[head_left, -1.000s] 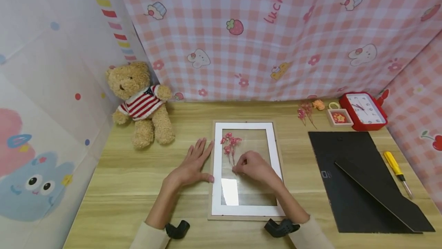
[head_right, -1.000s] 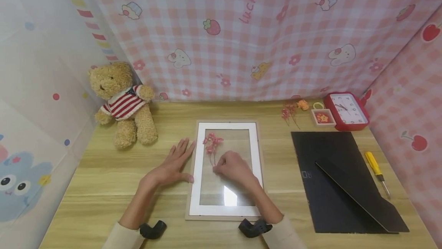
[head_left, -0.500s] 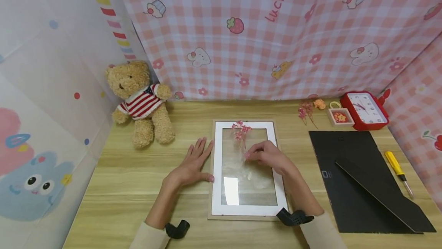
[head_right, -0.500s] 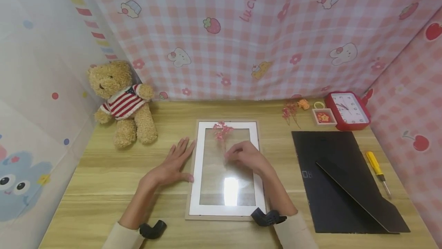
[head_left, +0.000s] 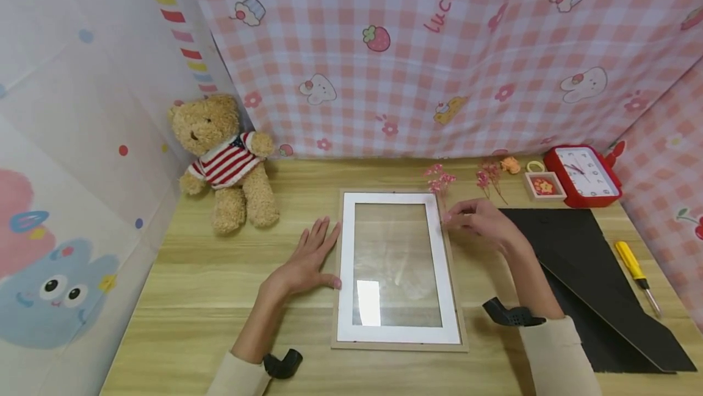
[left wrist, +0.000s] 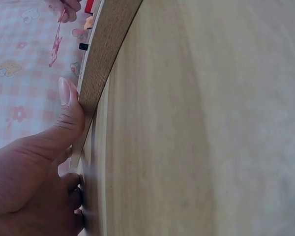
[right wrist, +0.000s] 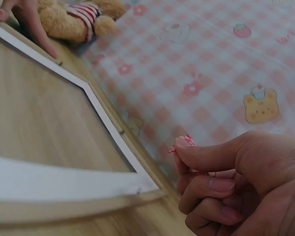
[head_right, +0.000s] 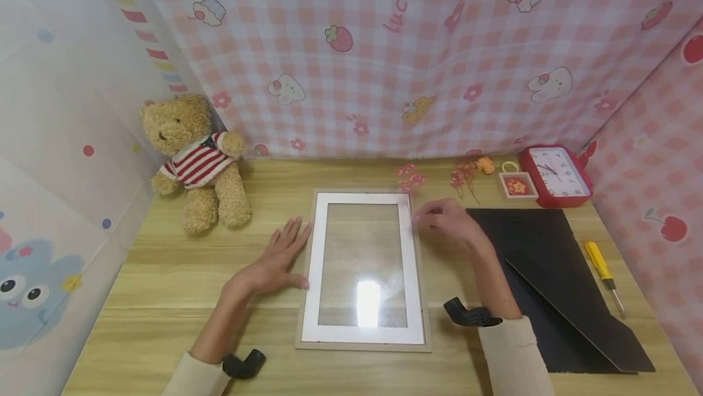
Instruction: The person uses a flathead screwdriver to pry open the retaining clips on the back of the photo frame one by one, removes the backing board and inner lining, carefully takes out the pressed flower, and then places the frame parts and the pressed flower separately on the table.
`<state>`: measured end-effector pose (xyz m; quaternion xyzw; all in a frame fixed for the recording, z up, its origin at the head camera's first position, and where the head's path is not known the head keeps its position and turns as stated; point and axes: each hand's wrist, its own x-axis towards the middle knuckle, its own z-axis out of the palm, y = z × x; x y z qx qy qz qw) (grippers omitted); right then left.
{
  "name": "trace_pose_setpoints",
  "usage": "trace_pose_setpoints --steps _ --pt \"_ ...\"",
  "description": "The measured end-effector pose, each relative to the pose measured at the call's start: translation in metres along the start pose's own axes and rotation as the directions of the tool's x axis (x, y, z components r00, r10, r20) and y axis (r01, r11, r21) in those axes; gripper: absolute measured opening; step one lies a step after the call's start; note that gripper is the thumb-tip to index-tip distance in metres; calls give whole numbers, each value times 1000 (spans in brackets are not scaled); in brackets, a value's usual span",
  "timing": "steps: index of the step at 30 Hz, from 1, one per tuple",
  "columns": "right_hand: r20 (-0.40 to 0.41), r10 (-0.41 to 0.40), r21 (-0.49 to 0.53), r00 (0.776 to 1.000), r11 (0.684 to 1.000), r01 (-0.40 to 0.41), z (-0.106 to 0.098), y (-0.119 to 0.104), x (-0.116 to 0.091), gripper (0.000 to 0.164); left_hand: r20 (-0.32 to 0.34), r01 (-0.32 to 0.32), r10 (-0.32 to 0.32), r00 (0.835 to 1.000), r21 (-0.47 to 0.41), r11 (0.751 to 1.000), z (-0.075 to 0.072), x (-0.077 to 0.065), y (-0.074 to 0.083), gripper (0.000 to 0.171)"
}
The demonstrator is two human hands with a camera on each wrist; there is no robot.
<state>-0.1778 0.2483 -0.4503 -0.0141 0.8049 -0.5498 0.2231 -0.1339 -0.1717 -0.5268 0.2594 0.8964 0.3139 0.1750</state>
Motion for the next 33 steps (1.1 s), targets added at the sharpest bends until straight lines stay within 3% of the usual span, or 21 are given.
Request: trace_pose_setpoints --steps 7,14,22,27,33 --pt "-3 -15 -147 1000 989 14 -36 11 14 27 0 2 -2 1000 -10 1000 -3 -2 5 128" --pt "-24 22 -228 999 973 -27 -62 15 31 27 4 5 -4 1000 -23 1000 -7 -3 9 127" --pt "-16 82 -286 996 955 -83 -74 16 41 25 -12 -14 14 1000 -13 1000 -5 -2 6 128" --pt "-17 78 -279 997 957 -80 -76 18 48 21 -11 -12 12 1000 -8 1000 -4 -2 6 128" --pt "-55 50 -314 997 947 -65 -78 21 55 34 -4 0 0 1000 -21 1000 -5 -4 10 127"
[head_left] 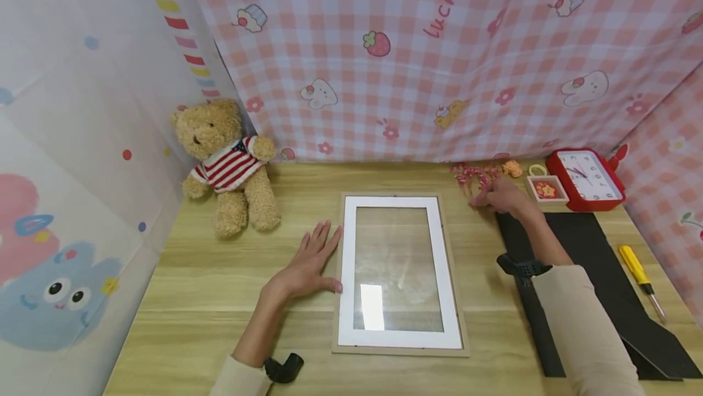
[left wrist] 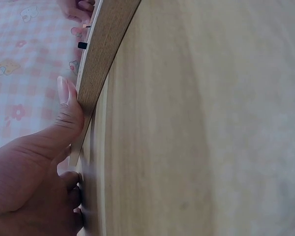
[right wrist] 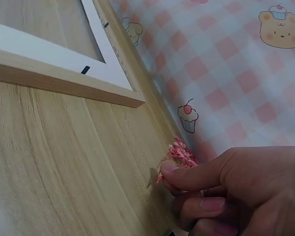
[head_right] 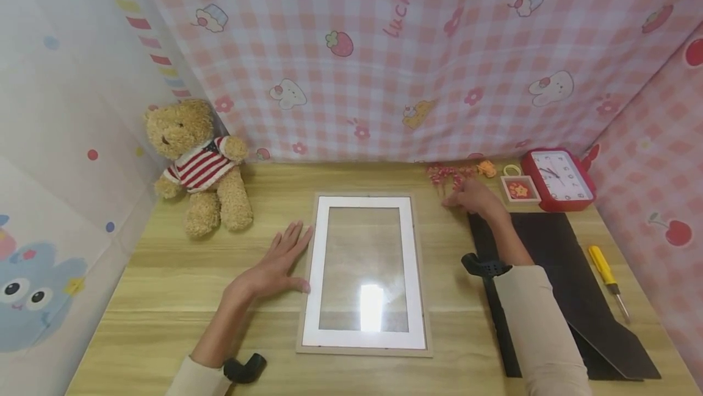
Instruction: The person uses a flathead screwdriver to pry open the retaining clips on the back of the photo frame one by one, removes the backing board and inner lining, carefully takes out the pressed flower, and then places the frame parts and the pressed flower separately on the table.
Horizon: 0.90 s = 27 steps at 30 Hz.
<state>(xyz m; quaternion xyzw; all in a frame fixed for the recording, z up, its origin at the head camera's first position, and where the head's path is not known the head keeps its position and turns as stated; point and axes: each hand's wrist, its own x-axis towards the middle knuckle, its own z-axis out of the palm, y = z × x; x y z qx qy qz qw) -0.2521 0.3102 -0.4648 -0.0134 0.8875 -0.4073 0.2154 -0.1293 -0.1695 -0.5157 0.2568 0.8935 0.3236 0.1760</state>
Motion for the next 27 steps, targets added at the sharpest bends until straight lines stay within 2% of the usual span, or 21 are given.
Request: trace_pose_setpoints --steps 6,10,12,14,16,18,21,23,25,27 --pt "-57 -19 -88 998 996 14 0 0 -4 40 0 -1 1 1000 4 1000 2 0 -1 127" --pt "-138 -144 -170 980 978 120 13 -10 -22 32 -10 -18 18 1000 12 1000 5 1 -6 128" --pt "-159 -220 -157 963 968 195 28 -17 -34 34 -29 -40 40 999 -3 999 7 -1 -7 127" --pt "-146 -268 -87 952 962 257 48 -25 -48 45 -50 -51 49 998 -30 998 7 -5 -3 123" --pt "-105 -265 1 958 964 267 69 -31 -62 55 -94 -77 73 993 -37 996 10 -9 0 114" --pt "-71 -261 71 963 961 266 86 -34 -75 65 -142 -74 69 987 -28 997 10 -12 10 101" --pt "-40 -242 150 969 958 245 107 -29 -85 76 -249 -63 76 966 57 996 9 -11 25 79" --pt "-56 -243 166 968 954 249 119 -13 -85 79 -313 -37 77 947 132 991 12 -7 32 66" --pt "-75 -253 181 964 948 263 132 7 -80 81 -370 -13 96 924 221 975 18 -2 34 58" --pt "-101 -250 199 963 943 266 144 23 -75 84 -402 19 105 910 294 955 23 2 39 56"
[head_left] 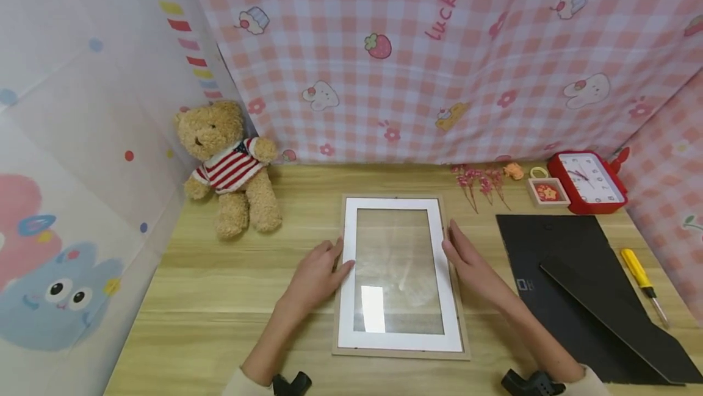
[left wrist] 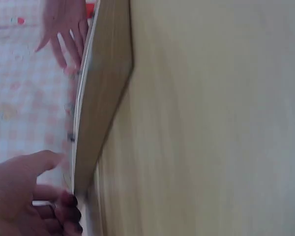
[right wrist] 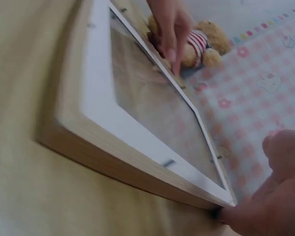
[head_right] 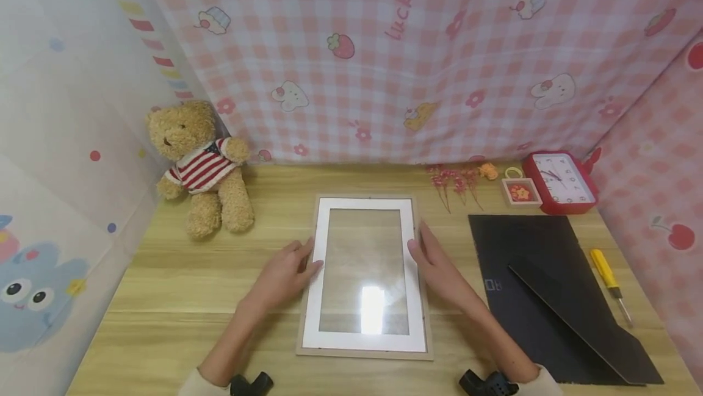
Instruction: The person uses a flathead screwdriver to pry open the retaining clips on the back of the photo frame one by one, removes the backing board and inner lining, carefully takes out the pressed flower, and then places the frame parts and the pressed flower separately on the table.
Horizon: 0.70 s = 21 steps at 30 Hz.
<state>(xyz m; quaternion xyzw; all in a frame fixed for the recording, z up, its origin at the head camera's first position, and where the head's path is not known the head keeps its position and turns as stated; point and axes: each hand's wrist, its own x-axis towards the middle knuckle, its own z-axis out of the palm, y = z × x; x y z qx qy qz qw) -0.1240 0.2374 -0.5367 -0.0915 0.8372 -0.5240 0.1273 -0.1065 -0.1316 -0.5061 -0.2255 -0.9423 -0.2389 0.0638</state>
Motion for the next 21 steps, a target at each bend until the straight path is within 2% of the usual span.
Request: trace_pose_setpoints --steps 2,4,8,11,15,21 --pt "-31 -12 16 999 1000 12 8 11 -1 85 -6 15 -15 1000 72 997 3 1 7 59" --pt "-66 6 44 998 999 -3 17 7 -4 88 17 60 -63 998 129 990 -5 3 20 62" --pt "-125 18 62 992 998 -10 30 0 -7 82 51 141 -155 987 204 969 -6 5 27 69" --pt "-121 27 78 992 997 -18 34 -4 -7 79 54 176 -192 980 221 959 -8 6 28 70" --pt "-112 26 84 993 996 -16 35 -5 -4 77 57 190 -208 976 230 954 -11 6 28 68" --pt "-90 28 117 996 993 -17 39 7 5 83 79 216 -243 967 254 943 -16 6 26 68"
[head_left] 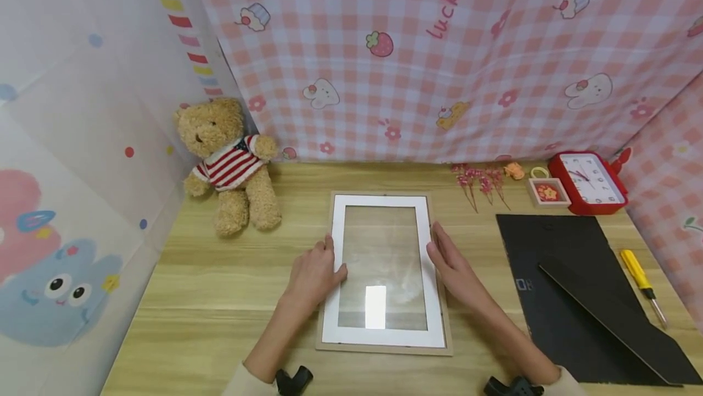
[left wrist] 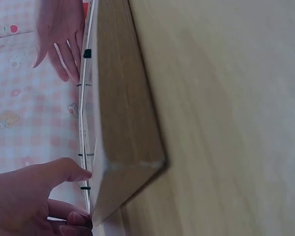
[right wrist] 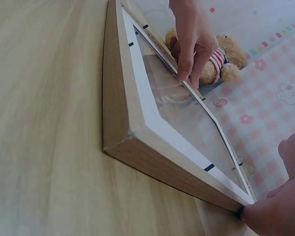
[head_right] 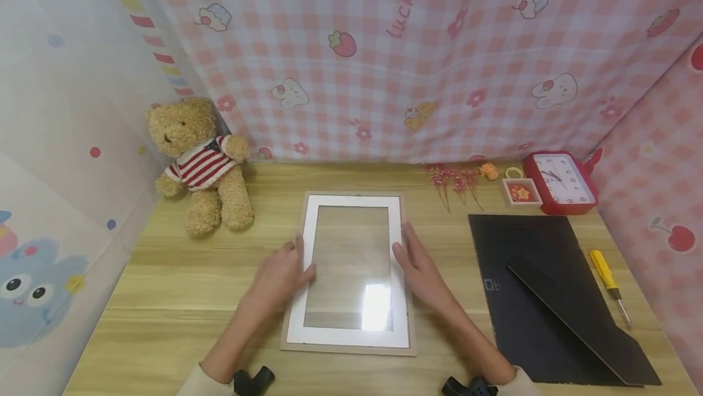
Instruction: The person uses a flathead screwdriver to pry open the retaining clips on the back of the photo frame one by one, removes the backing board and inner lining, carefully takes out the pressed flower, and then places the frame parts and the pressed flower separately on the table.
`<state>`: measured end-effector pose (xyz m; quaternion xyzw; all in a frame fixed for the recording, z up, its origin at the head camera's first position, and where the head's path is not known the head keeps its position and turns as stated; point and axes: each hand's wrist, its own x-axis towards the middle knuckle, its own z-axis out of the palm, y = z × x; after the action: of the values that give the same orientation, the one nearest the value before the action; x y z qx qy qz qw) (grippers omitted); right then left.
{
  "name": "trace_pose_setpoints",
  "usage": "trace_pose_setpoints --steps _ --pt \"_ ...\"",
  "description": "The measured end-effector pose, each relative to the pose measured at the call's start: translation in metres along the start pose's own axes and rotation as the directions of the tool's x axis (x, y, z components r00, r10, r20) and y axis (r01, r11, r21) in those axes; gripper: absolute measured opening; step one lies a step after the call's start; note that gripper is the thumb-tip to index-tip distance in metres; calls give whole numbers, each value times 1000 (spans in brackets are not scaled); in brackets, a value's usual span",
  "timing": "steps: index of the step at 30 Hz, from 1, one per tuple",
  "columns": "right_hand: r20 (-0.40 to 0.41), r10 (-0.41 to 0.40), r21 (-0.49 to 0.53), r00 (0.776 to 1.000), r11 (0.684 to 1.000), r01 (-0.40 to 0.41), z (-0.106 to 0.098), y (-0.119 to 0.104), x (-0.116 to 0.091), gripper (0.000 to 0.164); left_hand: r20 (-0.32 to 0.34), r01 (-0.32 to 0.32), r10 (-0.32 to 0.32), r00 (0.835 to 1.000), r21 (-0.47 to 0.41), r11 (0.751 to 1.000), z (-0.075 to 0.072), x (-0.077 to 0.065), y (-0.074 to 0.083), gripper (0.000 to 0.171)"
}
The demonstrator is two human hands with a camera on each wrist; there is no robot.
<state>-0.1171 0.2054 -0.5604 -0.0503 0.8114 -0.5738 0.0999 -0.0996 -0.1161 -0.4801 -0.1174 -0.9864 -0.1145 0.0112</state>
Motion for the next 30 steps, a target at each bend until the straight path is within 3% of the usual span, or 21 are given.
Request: trace_pose_setpoints --steps 3,12,19,25,30 --pt "0 -3 4 1000 1000 3 2 -1 0 84 -12 -4 5 1000 24 1000 -1 0 1 66" --pt "20 4 0 1000 1000 -4 -2 -65 -24 73 -125 -87 94 988 60 994 3 2 4 59" --pt "-50 -22 -159 999 987 14 -8 -63 -32 62 -76 -133 133 988 0 991 1 4 -1 60" --pt "-70 10 -91 998 996 -17 -9 -67 -35 43 -80 -156 154 985 -26 987 9 5 -8 61" --pt "-109 7 -74 994 997 -15 -7 -70 -36 35 -27 -131 131 991 -16 991 -3 1 -2 61"
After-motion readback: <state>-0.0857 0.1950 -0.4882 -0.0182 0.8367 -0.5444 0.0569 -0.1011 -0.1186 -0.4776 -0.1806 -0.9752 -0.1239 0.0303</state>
